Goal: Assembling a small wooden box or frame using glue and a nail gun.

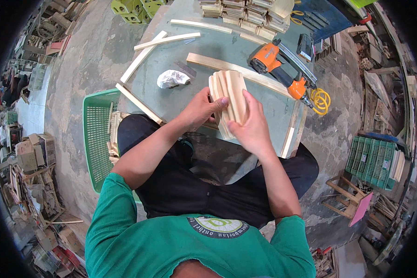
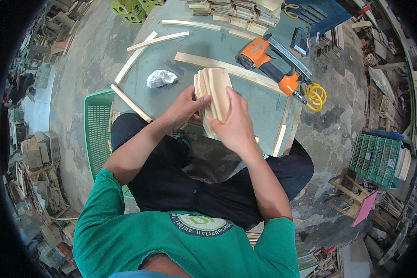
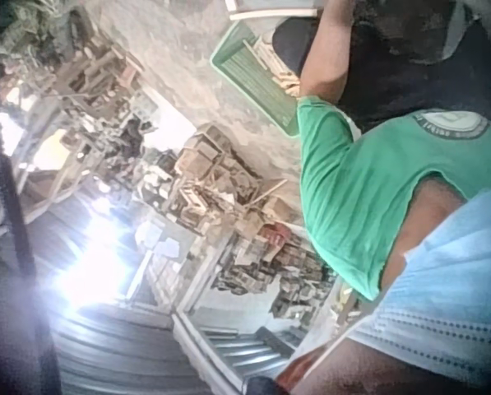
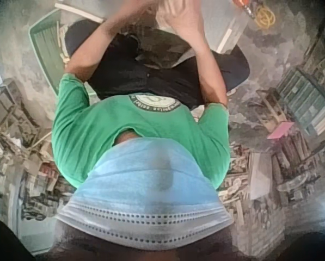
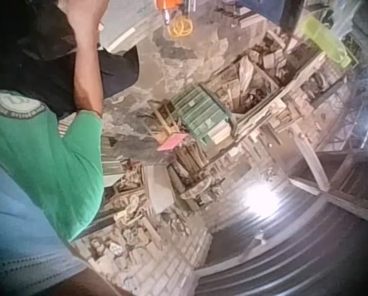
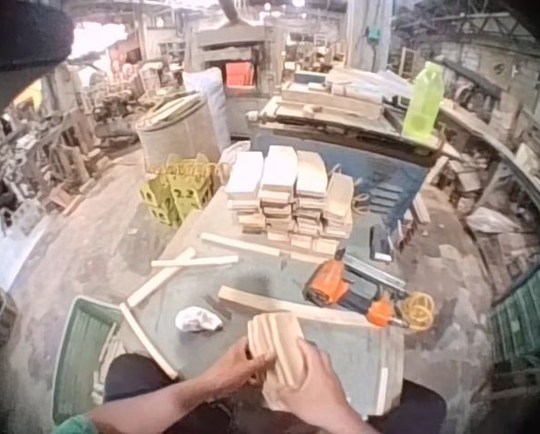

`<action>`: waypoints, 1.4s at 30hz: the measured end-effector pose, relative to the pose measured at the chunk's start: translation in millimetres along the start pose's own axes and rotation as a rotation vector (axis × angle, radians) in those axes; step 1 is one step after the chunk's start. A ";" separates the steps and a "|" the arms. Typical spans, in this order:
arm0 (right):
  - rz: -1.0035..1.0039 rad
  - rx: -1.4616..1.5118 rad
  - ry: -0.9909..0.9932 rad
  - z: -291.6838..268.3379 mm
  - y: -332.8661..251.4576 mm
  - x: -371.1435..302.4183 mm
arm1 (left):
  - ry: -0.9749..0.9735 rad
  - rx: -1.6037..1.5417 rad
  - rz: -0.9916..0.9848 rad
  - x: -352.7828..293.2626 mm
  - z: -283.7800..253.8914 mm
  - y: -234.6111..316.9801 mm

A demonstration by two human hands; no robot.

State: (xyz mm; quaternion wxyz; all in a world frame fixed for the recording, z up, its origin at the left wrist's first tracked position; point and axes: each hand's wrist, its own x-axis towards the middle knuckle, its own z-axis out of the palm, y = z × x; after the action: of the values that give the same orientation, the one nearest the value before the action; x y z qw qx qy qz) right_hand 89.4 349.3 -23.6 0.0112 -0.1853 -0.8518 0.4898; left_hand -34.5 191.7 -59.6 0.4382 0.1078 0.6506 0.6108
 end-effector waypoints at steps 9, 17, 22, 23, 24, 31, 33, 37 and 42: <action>0.078 1.724 -0.376 -55.8 -0.8 -1.8 | -0.017 0.191 -0.094 -13.9 -22.9 20.2; -0.029 1.430 -0.301 -51.9 -11.8 -6.3 | 0.253 0.868 0.060 -35.0 -26.3 44.6; -0.113 1.037 -0.217 -37.0 -18.3 -16.5 | -0.019 0.209 0.224 -57.2 5.2 55.8; -0.190 0.897 -0.233 -32.3 -19.9 -18.0 | -0.010 0.222 0.223 -59.3 15.1 58.1; -0.207 0.903 -0.267 -29.0 -25.0 -24.2 | -0.143 0.048 0.252 -59.3 25.7 60.1; -0.155 1.259 -0.116 -42.0 -28.4 -27.7 | -0.092 0.017 0.479 -76.6 35.6 84.3; -0.114 1.275 -0.141 -52.3 -25.8 -32.6 | 0.120 0.770 1.063 -70.7 32.8 87.5; 0.120 1.399 -0.405 -49.8 -26.3 -44.8 | 0.107 1.370 1.270 -65.8 34.2 88.0; 0.121 1.240 -0.560 -36.9 -22.2 -49.9 | -0.022 1.553 1.165 -78.7 34.2 85.7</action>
State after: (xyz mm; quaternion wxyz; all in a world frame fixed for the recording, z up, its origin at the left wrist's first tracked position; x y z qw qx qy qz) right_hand 136.5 353.6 22.3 -0.1329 -0.0582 -0.3729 0.9165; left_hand 2.3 182.2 55.6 -0.1202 0.6781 0.7131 0.1313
